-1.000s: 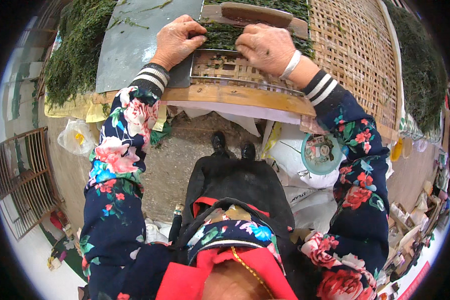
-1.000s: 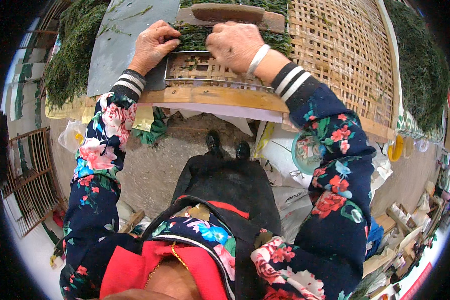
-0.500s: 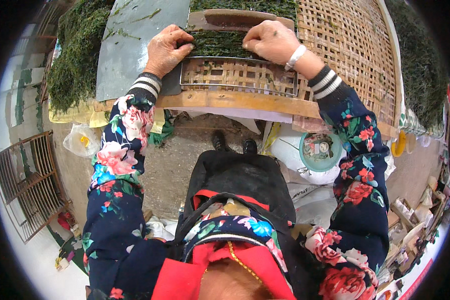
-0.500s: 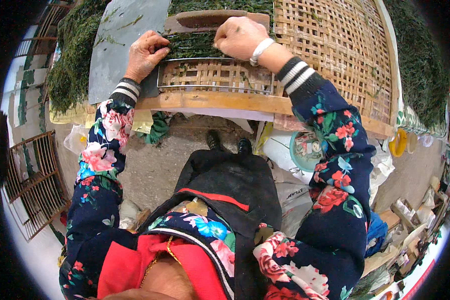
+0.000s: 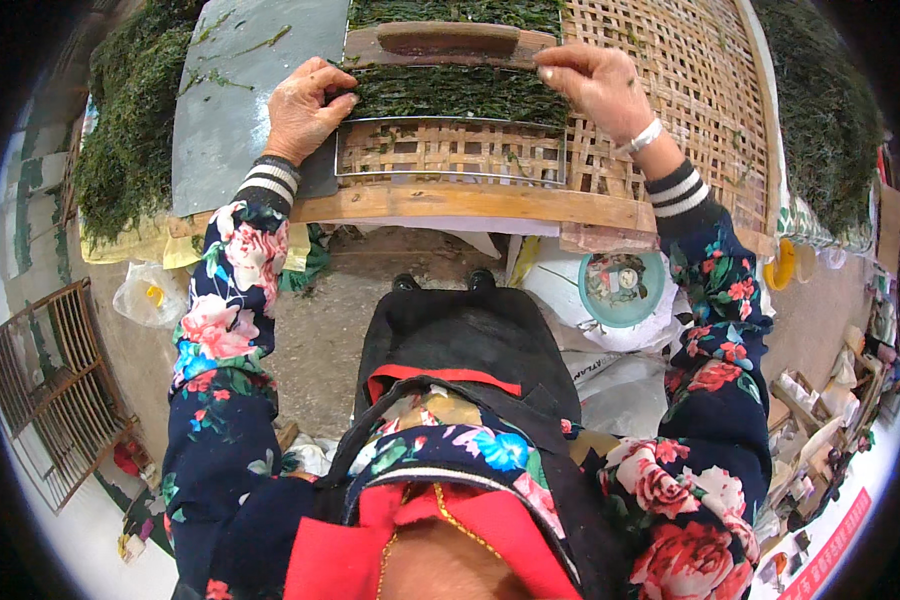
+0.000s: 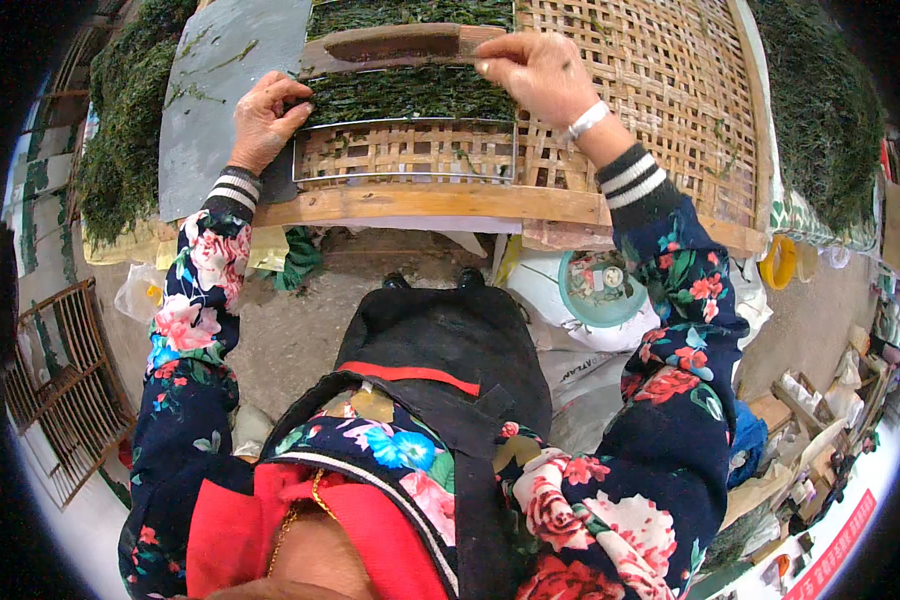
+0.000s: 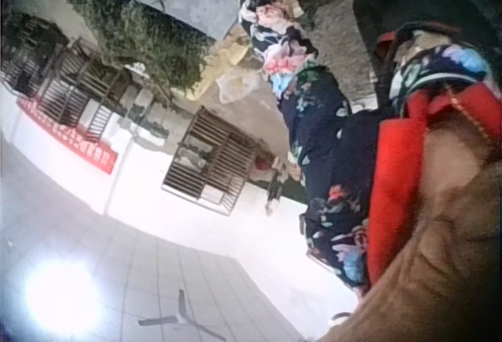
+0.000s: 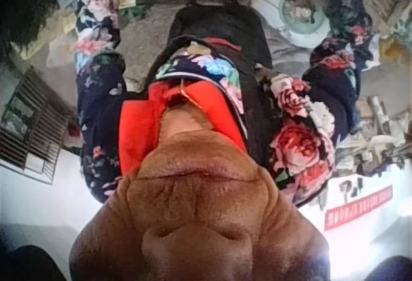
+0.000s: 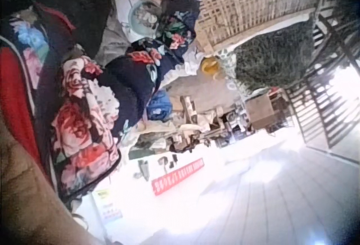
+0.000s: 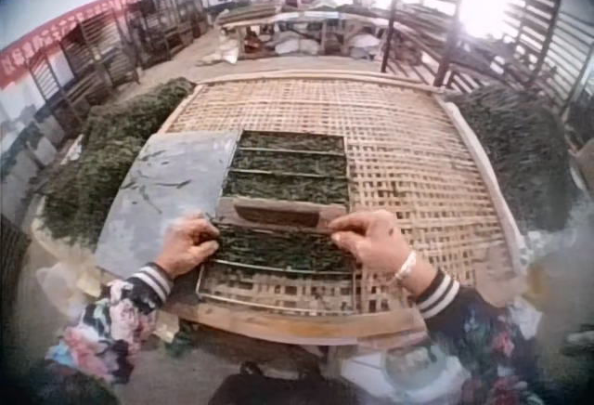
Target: The person repeatedly scoops green tea leaves from a large pile, places them into a rectangular metal frame on a woven tray, and presses them flat with a wooden block. They then lift the frame to release the compacted leaves and repeat the cycle.
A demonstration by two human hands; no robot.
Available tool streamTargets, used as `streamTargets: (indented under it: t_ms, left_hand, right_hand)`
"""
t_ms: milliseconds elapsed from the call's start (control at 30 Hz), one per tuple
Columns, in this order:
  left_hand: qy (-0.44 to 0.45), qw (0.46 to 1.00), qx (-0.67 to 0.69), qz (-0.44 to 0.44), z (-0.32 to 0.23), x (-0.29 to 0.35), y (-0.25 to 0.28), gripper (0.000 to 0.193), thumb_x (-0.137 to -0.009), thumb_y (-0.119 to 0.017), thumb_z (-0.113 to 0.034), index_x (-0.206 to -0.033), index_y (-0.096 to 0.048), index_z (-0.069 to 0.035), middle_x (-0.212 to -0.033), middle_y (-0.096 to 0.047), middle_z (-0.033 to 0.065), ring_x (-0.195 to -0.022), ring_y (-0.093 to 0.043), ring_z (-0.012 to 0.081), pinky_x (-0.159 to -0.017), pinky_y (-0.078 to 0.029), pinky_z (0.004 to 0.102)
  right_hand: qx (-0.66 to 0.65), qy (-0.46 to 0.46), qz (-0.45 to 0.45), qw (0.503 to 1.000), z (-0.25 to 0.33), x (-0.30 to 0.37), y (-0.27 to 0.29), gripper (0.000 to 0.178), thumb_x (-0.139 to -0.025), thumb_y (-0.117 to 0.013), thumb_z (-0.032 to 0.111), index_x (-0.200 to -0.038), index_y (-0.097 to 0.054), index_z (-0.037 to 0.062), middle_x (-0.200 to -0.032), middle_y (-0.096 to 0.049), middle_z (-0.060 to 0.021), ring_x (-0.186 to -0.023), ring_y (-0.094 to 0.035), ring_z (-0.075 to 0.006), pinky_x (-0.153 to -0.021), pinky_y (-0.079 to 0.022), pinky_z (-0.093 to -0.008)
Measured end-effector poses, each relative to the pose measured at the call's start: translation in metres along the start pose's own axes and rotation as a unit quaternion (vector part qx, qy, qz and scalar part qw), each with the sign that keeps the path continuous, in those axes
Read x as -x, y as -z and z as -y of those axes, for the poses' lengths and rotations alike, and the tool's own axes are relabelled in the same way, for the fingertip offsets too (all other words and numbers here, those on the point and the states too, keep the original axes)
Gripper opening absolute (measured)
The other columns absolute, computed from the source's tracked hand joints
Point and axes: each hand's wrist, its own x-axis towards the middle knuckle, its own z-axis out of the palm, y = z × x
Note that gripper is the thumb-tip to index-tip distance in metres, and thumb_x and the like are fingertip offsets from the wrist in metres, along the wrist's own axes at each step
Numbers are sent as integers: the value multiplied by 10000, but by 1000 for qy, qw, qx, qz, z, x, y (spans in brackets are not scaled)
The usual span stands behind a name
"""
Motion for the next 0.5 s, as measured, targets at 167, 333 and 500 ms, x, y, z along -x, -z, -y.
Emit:
streamTargets:
  t_ms: [167,333,500]
  left_hand:
    - [7,1000,8,0,-1,1,0,157,-756,-757,-34,-905,-707,-40,-818,-578,-12,-636,-486,96,-593,-421,235]
    - [1,1000,4,1,-2,1,-1,160,-756,-757,-35,-908,-706,-35,-815,-577,-9,-644,-491,94,-599,-427,236]
    - [1,1000,18,-6,-1,1,-1,164,-754,-763,-56,-906,-704,-37,-809,-580,2,-652,-512,108,-610,-444,249]
  right_hand:
    - [143,115,23,983,5,29,-9,259,-844,-743,333,-999,-774,128,-882,-732,-78,-811,-713,-279,-715,-571,-384]
    - [277,81,26,957,13,20,-28,331,-850,-705,458,-842,-735,128,-793,-691,-79,-747,-685,-303,-649,-537,-426]
    - [346,38,66,935,31,6,-30,346,-843,-711,442,-736,-663,116,-782,-688,-103,-760,-688,-304,-622,-525,-438]
